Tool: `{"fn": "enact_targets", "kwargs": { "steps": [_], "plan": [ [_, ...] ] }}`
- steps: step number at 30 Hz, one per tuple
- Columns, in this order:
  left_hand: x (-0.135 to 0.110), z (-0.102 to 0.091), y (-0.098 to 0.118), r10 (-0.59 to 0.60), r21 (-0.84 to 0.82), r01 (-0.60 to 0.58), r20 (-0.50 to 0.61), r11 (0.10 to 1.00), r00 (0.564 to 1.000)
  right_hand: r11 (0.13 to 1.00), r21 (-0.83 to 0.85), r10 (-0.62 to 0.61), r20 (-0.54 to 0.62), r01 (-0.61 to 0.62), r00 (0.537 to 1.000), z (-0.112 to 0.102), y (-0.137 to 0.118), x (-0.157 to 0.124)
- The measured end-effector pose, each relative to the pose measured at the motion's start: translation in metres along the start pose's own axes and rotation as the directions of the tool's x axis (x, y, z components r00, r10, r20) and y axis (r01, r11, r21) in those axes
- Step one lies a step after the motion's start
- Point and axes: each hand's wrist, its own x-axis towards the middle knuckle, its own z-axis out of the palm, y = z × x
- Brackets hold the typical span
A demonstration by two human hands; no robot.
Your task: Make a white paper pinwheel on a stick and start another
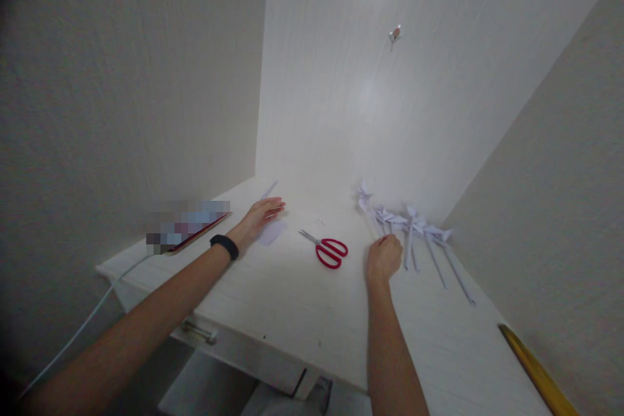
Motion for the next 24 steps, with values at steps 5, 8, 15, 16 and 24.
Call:
{"fn": "enact_targets", "kwargs": {
  "steps": [5, 8, 15, 16, 24],
  "plan": [
    [0.002, -0.002, -0.002, -0.004, 0.002, 0.004, -0.003, 1.0, 1.0, 0.971, -0.223, 0.088, 0.006, -0.084, 0.996, 0.008, 0.017, -0.005],
    [0.002, -0.004, -0.003, -0.013, 0.0, 0.013, -0.004, 1.0, 1.0, 0.97, -0.234, 0.074, 0.014, -0.069, 0.997, 0.009, 0.021, -0.006],
    [0.001, -0.003, -0.003, -0.012, 0.093, 0.013, -0.01, 0.996, 1.0, 0.985, -0.158, 0.08, 0.054, -0.071, 0.995, 0.01, 0.029, -0.002],
    [0.002, -0.003, -0.004, 0.002, 0.137, 0.002, -0.024, 0.991, 1.0, 0.987, -0.141, 0.086, 0.051, -0.078, 0.995, 0.011, 0.03, -0.002],
    [0.002, -0.014, -0.01, 0.431, 0.897, -0.253, 0.08, 0.361, 0.899, 0.985, -0.169, 0.033, 0.007, -0.031, 0.999, -0.002, 0.018, -0.003]
  ]
}}
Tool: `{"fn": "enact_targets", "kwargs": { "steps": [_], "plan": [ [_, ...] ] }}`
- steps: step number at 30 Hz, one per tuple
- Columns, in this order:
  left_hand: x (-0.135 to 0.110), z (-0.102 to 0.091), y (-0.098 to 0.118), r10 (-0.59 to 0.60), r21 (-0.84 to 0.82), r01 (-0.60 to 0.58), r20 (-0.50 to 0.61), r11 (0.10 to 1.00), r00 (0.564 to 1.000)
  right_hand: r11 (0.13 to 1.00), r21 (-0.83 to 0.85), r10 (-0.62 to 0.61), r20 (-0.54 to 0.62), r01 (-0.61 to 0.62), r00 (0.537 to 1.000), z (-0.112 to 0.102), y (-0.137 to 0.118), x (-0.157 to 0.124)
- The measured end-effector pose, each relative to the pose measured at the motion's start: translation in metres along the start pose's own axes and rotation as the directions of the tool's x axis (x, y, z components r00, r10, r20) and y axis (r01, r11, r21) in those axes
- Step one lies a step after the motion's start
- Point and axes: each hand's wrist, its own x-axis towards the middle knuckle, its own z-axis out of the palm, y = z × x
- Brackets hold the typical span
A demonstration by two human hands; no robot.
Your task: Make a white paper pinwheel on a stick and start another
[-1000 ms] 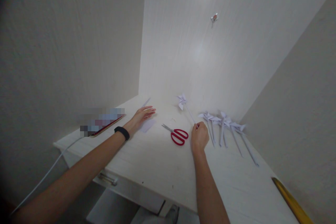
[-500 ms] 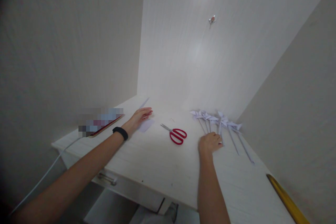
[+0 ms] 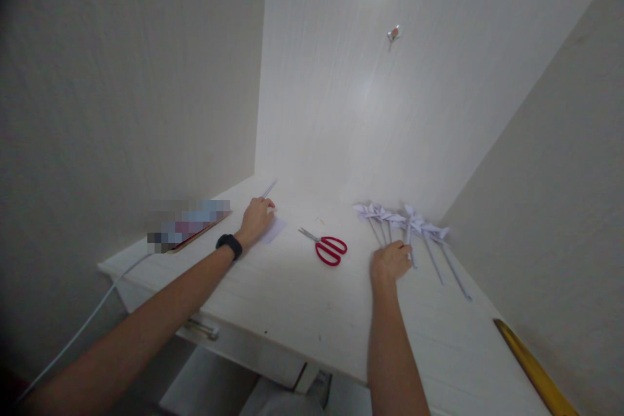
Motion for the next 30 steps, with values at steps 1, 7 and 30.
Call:
{"fn": "enact_targets", "kwargs": {
  "steps": [1, 7, 30],
  "plan": [
    [-0.002, -0.001, -0.001, 0.046, 0.124, -0.046, 0.009, 0.991, 0.999, 1.0, -0.014, -0.026, 0.004, 0.026, 1.0, -0.004, -0.003, 0.0],
    [-0.008, -0.001, -0.007, -0.03, 0.421, -0.026, 0.125, 0.907, 0.992, 0.968, 0.063, -0.244, 0.001, 0.243, 0.97, -0.021, -0.034, -0.006],
    [-0.004, 0.003, -0.003, -0.022, 0.623, -0.003, 0.032, 0.782, 0.999, 0.239, 0.922, -0.807, 0.014, 0.305, 0.59, -0.076, -0.157, -0.018]
  ]
}}
